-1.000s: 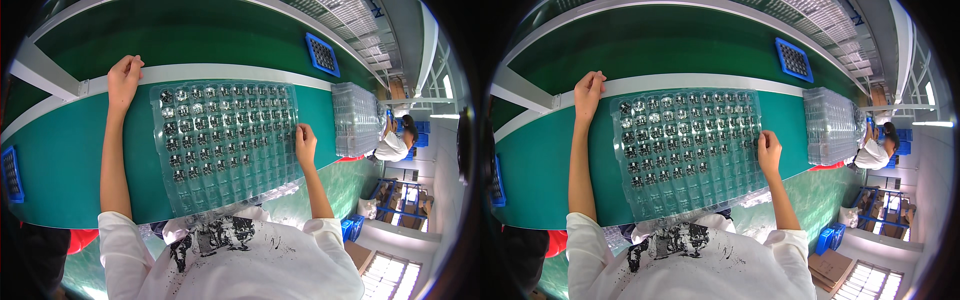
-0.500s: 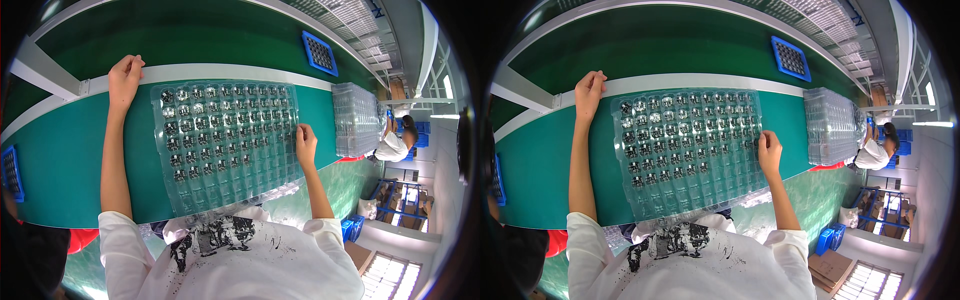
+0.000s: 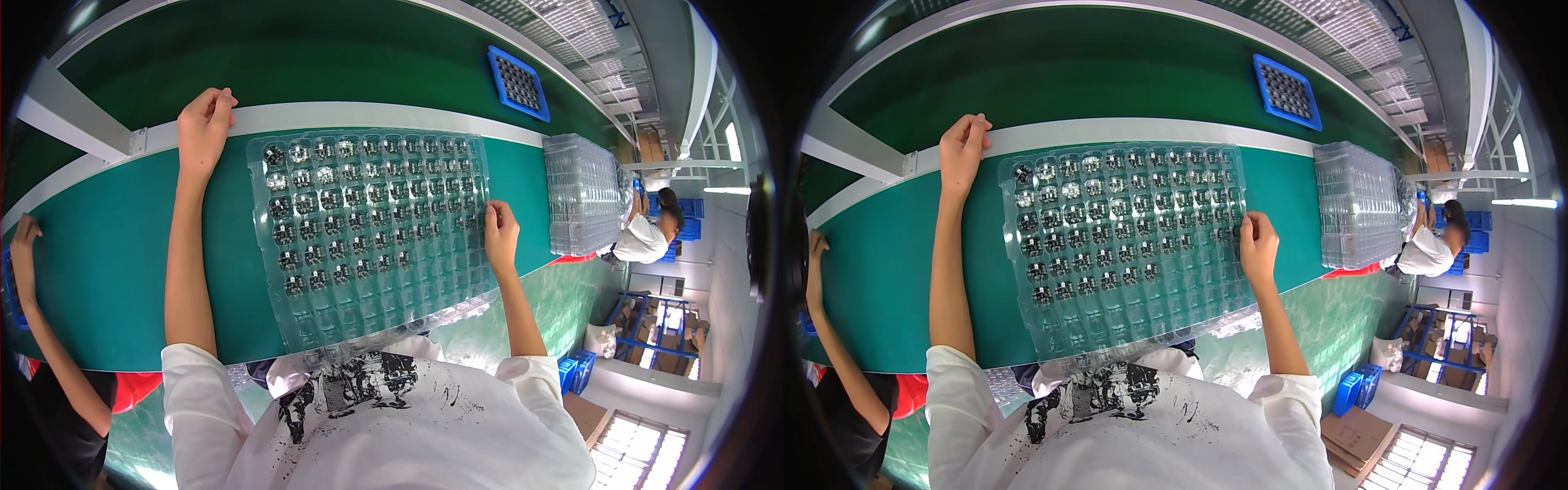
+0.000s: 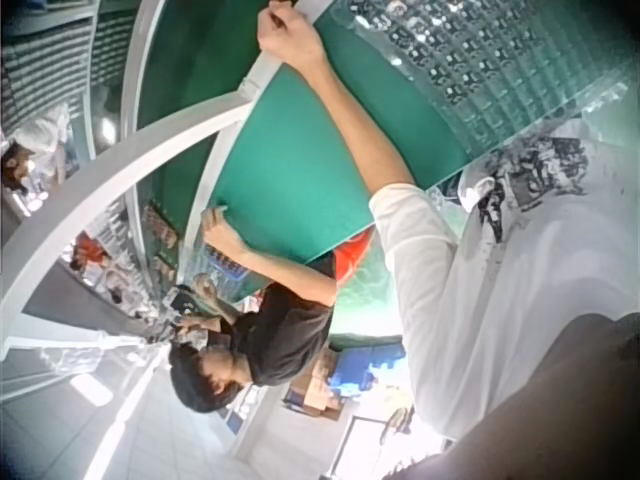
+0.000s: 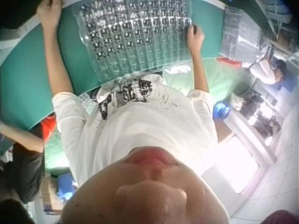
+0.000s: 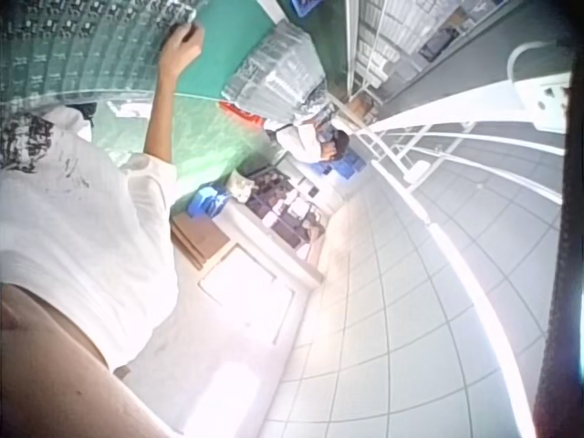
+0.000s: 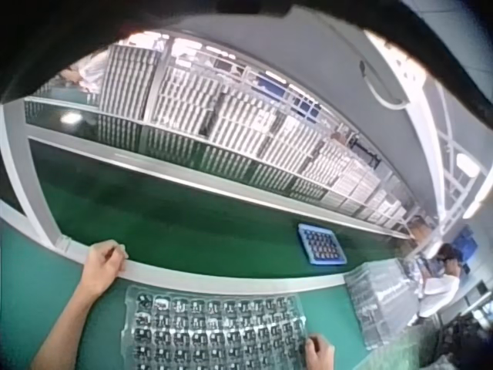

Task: Manually sorting and placing small electronic components into grid trays on an assembly line.

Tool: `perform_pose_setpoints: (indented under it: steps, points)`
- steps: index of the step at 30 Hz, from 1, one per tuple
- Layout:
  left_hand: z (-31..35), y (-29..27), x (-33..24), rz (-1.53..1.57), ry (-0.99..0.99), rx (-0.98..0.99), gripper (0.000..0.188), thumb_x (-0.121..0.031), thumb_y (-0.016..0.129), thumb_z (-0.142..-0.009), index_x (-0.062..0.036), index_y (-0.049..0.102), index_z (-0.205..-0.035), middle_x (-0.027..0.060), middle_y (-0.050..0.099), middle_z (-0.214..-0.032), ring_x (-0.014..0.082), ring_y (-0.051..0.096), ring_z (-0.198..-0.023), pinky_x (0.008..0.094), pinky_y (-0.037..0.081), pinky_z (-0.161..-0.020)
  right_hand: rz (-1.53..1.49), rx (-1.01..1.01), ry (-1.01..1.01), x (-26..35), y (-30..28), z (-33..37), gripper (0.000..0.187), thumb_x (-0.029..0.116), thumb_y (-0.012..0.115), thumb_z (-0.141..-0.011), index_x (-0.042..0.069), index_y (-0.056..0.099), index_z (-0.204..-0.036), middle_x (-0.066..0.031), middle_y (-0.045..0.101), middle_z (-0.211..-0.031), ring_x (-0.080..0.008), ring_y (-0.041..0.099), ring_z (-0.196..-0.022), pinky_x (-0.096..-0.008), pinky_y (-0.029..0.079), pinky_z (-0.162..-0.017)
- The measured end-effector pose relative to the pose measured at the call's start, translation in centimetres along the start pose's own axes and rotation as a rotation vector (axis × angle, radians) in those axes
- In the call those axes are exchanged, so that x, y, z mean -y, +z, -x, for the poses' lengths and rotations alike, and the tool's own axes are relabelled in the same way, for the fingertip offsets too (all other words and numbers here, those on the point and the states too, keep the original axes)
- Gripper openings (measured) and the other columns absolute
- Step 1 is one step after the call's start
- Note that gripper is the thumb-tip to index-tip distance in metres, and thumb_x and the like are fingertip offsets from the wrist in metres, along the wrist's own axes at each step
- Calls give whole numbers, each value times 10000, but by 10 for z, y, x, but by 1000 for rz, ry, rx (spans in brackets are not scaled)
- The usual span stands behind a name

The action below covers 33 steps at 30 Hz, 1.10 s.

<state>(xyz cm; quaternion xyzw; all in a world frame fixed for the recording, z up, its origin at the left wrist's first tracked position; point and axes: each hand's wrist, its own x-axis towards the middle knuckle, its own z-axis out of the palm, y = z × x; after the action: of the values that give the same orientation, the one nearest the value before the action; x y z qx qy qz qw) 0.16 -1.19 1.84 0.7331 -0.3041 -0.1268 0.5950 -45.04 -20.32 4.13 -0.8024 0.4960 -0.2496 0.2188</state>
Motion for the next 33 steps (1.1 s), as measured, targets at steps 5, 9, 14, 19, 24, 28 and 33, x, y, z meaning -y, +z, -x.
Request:
perform_pose_setpoints:
  steps: [5,9,14,19,24,28,33]
  points:
    - [1,0,-2,1,-22,-5,309,-225,566,-975,40,640,-835,14,531,-608,66,454,-562,247,367,-525,9,-3,-11,-1,0,0,179,125,571,-949,-38,639,-983,-109,650,-769,-146,585,-657,-303,473,-602]
    - [-1,0,-5,-5,-18,-9,304,-223,567,-974,38,640,-836,18,530,-604,66,456,-562,250,368,-524,38,-12,-22,-1,0,-2,181,129,566,-951,-32,642,-983,-111,652,-772,-151,590,-663,-309,474,-605]
    - [1,1,-5,18,-23,-8,296,-216,567,-973,33,638,-831,22,527,-600,67,453,-557,253,372,-525,-6,19,-12,-2,-4,-3,200,150,565,-961,-31,647,-983,-82,642,-757,-126,570,-635,-290,445,-568]
    - [2,2,-7,40,-14,-29,290,-201,567,-968,36,632,-814,25,522,-590,68,445,-550,256,363,-520,-268,73,172,-29,-11,-37,237,207,560,-969,5,683,-950,-32,605,-716,-69,507,-524,-236,391,-444]
    - [3,3,-4,47,20,-36,295,-199,566,-966,45,630,-813,39,520,-578,80,447,-544,267,370,-523,-571,9,395,-34,5,-133,217,216,575,-936,19,651,-985,-78,643,-797,-132,566,-564,-272,425,-450]
    - [2,2,-4,53,26,-36,291,-222,558,-979,17,632,-830,12,524,-609,63,442,-548,246,354,-508,-876,23,553,-59,10,-224,319,171,550,-937,-53,521,-1162,-185,667,-914,-211,634,-683,-313,536,-566]
    - [-1,10,7,3,91,-72,284,-200,563,-976,30,629,-822,25,531,-602,74,474,-557,254,386,-526,-988,-124,747,-89,27,-287,379,142,519,-953,-135,436,-1198,-275,605,-1077,-391,651,-973,-419,614,-847]
